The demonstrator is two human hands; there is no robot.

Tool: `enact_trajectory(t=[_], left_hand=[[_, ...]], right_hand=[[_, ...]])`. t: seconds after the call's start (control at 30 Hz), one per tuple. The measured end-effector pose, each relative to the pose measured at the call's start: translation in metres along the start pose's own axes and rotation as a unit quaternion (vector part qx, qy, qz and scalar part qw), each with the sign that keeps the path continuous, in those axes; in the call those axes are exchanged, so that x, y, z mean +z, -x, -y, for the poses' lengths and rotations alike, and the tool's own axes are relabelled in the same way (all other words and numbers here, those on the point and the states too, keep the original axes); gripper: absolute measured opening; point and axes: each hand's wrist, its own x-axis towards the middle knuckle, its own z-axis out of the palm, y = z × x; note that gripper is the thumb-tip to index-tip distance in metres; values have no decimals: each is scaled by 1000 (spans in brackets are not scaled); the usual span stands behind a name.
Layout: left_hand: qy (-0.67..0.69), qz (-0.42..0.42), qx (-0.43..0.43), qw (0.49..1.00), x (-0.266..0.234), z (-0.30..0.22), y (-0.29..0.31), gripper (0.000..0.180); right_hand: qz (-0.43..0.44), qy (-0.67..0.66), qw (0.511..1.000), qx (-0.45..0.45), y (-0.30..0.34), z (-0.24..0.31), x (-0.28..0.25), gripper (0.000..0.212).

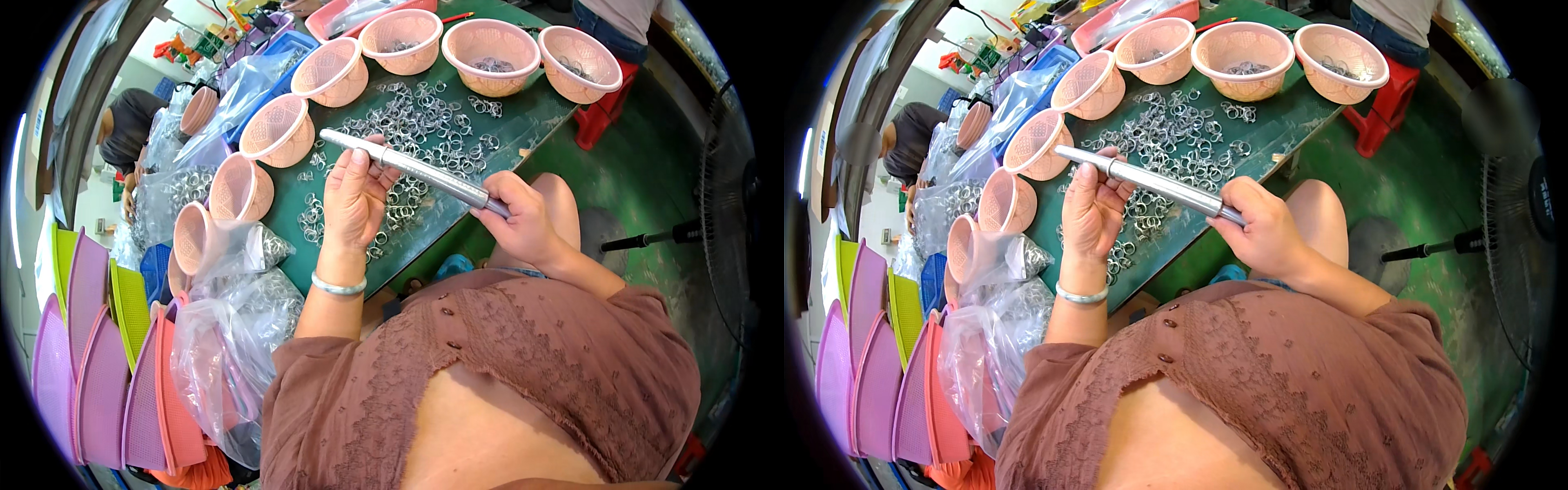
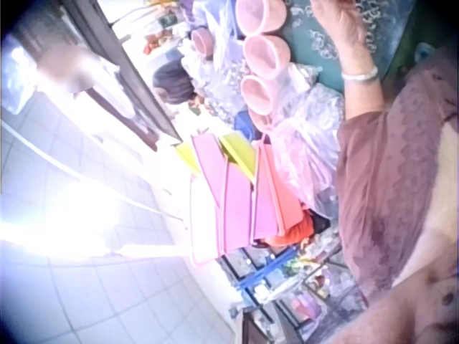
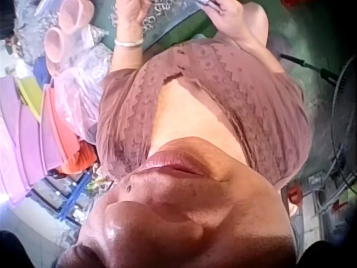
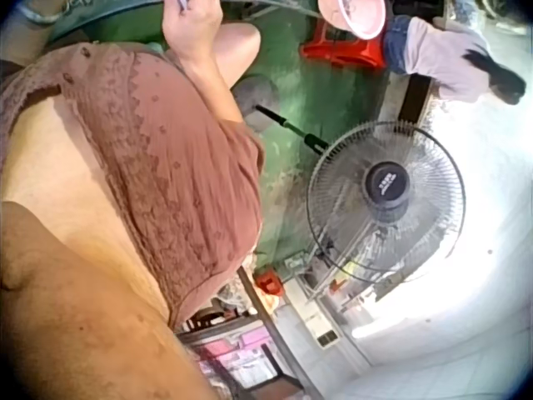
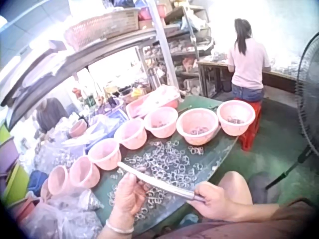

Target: The person sizes metal rings by placing them onto a tapered mandrel one at a time and sliding them down the tool to check the diameter.

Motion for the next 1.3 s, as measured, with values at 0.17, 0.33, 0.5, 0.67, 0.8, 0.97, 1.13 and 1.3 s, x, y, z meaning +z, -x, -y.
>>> enact_trajectory(t=[0.17, 0.33, 0.5, 0.67, 0.8, 0.97, 1.13, 1.3], left_hand=[[-76, -4, 2, 997, -2, -1, 8, 22], [-99, 19, -7, 995, 1, 7, 17, 24], [-157, 44, 19, 986, -5, 6, 17, 27], [-176, 72, 30, 981, -6, 6, 16, 28], [-176, 71, 17, 982, -5, 7, 17, 27], [-144, 57, -10, 988, -4, 9, 10, 27], [-104, -4, -13, 994, 5, 17, -4, 20], [-95, -64, 10, 993, -2, 5, -57, 14]], right_hand=[[-10, 64, 997, -35, -2, 1, 5, 20], [-7, 88, 994, -66, -8, 3, 10, 22], [0, 76, 996, -56, -6, 0, 14, 23], [1, 60, 997, -49, -5, -4, 17, 24], [2, 49, 997, -55, -5, -6, 16, 24], [1, 42, 998, -40, -5, -6, 7, 24], [9, -17, 1000, 20, -2, -8, -1, 21], [-15, -38, 994, 102, 15, -25, -18, 18]])
